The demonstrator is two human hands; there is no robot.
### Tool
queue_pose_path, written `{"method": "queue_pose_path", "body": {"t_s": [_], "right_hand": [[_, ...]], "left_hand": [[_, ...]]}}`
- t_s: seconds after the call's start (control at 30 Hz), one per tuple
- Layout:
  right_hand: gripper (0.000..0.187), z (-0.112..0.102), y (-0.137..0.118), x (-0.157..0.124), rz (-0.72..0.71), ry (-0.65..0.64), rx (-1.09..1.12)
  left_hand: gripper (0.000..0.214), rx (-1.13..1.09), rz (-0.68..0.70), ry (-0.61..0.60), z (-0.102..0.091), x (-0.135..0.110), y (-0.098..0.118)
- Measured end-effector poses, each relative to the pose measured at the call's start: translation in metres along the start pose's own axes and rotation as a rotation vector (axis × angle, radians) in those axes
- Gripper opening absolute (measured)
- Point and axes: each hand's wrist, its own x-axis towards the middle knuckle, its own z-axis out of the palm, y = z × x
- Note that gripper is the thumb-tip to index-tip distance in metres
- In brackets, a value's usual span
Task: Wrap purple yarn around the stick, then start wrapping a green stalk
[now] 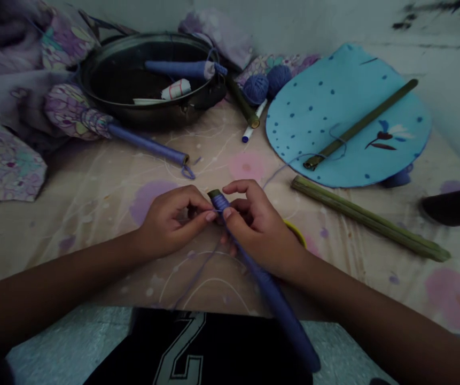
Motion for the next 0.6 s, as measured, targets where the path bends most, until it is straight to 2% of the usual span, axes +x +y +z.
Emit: {"method": "queue_pose_path", "body": {"t_s": [0.13,0.4,0.6], "right_hand": [[0.02,-0.0002,0.0015,0.0006,-0.008,-0.026,-0.045],[0.021,-0.0012,0.0009,0.0,0.04,-0.026,-0.063],[0.014,0.0005,0.0003,0.0024,0.042,-0.002,-0.052]], "left_hand": [[0.011,0.012,-0.017,0.03,0.0005,0.0008,-0.0017],[0.008,0.053,0.049,0.017,-0.0005,0.0021,-0.0035],[0.012,0.152,0.106,0.098,-0.0018,0.0008,-0.0084]]}}
